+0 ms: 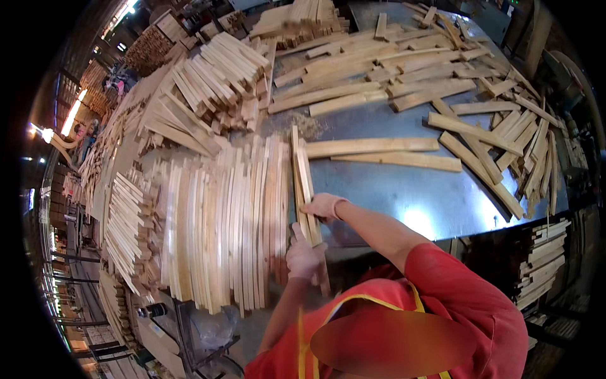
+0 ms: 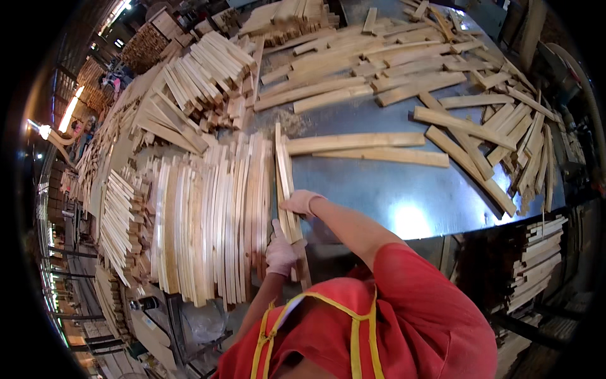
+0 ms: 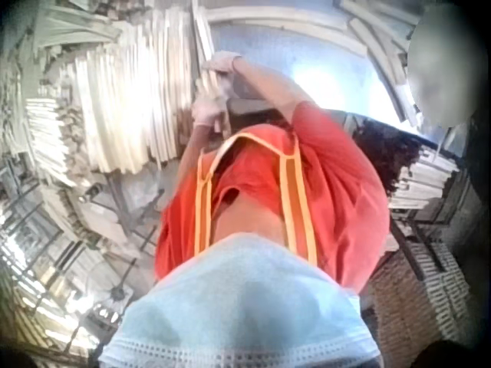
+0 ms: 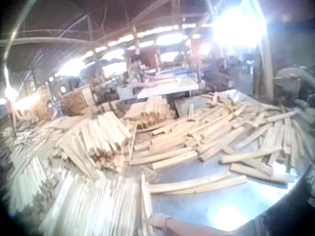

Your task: The person repeatedly picks up thin wooden planks from a metal table and stacks them into a neat pile. They handle the planks one at a time or in small groups, aligning them before placing them onto the growing stack.

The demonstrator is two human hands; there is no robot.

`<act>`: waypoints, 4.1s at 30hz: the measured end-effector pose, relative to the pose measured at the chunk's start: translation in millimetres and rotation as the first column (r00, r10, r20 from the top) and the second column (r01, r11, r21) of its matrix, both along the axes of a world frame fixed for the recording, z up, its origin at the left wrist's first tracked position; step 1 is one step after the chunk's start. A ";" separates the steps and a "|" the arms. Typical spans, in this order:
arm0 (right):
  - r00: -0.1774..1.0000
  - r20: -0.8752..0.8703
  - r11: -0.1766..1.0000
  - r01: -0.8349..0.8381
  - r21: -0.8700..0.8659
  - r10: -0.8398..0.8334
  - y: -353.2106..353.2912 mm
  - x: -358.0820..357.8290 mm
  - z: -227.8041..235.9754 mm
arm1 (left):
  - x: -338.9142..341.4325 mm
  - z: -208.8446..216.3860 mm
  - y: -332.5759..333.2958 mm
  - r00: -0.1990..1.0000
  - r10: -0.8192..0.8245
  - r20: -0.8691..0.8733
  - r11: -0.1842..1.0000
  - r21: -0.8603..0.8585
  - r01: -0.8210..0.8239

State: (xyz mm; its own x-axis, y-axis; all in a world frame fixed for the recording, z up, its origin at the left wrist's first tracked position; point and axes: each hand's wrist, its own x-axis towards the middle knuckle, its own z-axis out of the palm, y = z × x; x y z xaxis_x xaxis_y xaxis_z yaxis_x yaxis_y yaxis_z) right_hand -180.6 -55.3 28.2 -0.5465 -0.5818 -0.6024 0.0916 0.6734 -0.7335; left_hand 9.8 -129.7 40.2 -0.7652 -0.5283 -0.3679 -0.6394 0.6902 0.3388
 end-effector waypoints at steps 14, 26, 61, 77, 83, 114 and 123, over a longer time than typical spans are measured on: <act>0.705 -0.650 0.921 -0.014 0.388 0.285 249.2 -158.2 3.5 | -21.4 7.2 1.7 0.959 0.103 0.265 0.995 -0.039 -0.096; 0.850 -0.518 0.981 0.168 0.101 -0.093 267.3 -58.7 -20.2 | 8.8 -45.2 -28.1 0.960 -0.269 -0.084 0.748 -0.646 0.153; 0.578 -0.709 0.818 0.118 0.562 0.403 351.5 -304.0 0.3 | -30.6 -69.5 -9.3 0.961 -0.268 0.072 0.752 -0.608 0.255; 0.145 -0.910 0.851 -0.433 0.296 0.390 325.8 -87.6 -2.2 | -78.9 1.0 92.2 0.848 -0.527 -0.058 0.848 -0.105 0.519; 0.161 -0.981 0.984 -0.158 0.079 0.105 289.1 -26.4 35.2 | -54.3 -2.8 110.2 0.925 -0.364 -0.106 0.900 0.216 0.379; 0.313 -0.754 0.602 0.787 -0.134 -0.577 438.9 -238.6 -49.3 | -44.9 -27.0 191.1 0.833 -0.549 0.075 0.810 -0.200 0.551; 0.375 -0.600 0.600 0.767 -0.227 -0.706 343.5 -219.9 -64.5 | 59.1 -41.1 66.1 0.955 -0.293 -0.054 0.749 -0.634 0.194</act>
